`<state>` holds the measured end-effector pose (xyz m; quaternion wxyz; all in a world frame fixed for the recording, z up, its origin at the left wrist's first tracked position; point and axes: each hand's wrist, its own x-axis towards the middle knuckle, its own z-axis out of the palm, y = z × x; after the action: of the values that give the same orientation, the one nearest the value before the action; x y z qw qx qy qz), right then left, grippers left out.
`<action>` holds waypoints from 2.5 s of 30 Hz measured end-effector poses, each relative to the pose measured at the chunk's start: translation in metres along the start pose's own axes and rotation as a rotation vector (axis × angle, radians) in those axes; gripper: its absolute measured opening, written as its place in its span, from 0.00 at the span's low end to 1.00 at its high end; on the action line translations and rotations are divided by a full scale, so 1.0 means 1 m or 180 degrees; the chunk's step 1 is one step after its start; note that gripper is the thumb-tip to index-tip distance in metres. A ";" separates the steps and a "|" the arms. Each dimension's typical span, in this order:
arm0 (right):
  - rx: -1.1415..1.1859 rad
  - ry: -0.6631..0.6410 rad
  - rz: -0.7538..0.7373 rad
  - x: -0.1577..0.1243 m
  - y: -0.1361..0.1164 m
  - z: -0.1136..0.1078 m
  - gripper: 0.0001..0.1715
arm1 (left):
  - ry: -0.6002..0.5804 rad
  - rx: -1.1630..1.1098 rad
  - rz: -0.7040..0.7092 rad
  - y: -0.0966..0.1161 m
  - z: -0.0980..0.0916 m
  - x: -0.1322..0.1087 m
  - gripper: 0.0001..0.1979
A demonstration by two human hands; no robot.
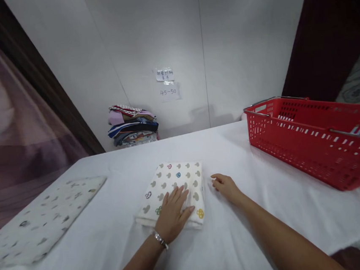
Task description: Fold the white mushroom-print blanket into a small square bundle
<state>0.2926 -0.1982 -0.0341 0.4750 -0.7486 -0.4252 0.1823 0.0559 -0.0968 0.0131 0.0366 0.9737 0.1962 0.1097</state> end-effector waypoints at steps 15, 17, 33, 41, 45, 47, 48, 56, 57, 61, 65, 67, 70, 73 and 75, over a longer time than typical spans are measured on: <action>-0.0566 -0.0178 -0.0234 0.092 -0.018 0.026 0.21 | 0.0264 0.0305 0.0539 -0.003 0.016 -0.013 0.29; -0.0629 -0.0226 -0.0295 0.099 -0.015 0.022 0.20 | 0.0288 0.0309 0.0561 -0.002 0.017 -0.014 0.29; -0.0524 -0.0526 -0.0546 0.120 0.008 0.008 0.16 | 0.0287 0.0322 0.0548 0.002 0.017 -0.016 0.34; -0.0705 -0.0295 -0.0309 0.108 -0.003 0.007 0.15 | 0.0177 0.0016 0.0634 0.006 0.016 -0.017 0.29; -0.0870 0.0052 -0.0225 0.101 -0.023 0.002 0.20 | 0.0176 -0.0084 0.0565 0.007 0.018 -0.018 0.29; -0.0889 0.0231 -0.0323 0.089 -0.043 0.006 0.25 | 0.0174 -0.0134 0.0517 0.008 0.017 -0.018 0.30; -0.0883 0.0256 -0.0456 0.080 -0.053 0.011 0.25 | 0.0176 -0.0163 0.0497 0.010 0.016 -0.019 0.30; -0.1873 -0.0870 -0.1495 -0.013 -0.074 0.069 0.24 | 0.0201 -0.0333 0.0314 0.023 0.008 -0.033 0.28; -0.1981 -0.0907 -0.1470 -0.016 -0.070 0.071 0.25 | 0.0203 -0.0383 0.0293 0.023 0.006 -0.038 0.28; -0.2169 -0.0866 -0.1494 -0.014 -0.060 0.072 0.26 | 0.0225 -0.0699 0.0191 0.010 -0.005 -0.069 0.25; -0.1998 -0.0951 -0.1286 -0.008 -0.063 0.068 0.26 | 0.0598 -0.0732 -0.0397 -0.018 -0.015 -0.100 0.18; -0.1681 -0.1049 -0.1045 -0.009 -0.071 0.065 0.25 | 0.0917 -0.0684 -0.0917 -0.033 -0.017 -0.109 0.16; -0.1015 -0.1263 -0.0773 -0.020 -0.092 0.064 0.25 | 0.1283 -0.0849 -0.1675 -0.051 -0.020 -0.113 0.13; -0.0845 -0.1489 -0.1112 -0.037 -0.116 0.074 0.24 | 0.1159 -0.1241 -0.2282 -0.062 -0.022 -0.107 0.11; -0.1062 -0.1540 -0.1540 -0.047 -0.128 0.084 0.22 | 0.0949 -0.1408 -0.2565 -0.067 -0.023 -0.100 0.11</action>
<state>0.1498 -0.1655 0.0300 0.2618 -0.6290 -0.7133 0.1645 -0.0647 -0.0736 0.0078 0.2539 0.7627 0.5329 0.2643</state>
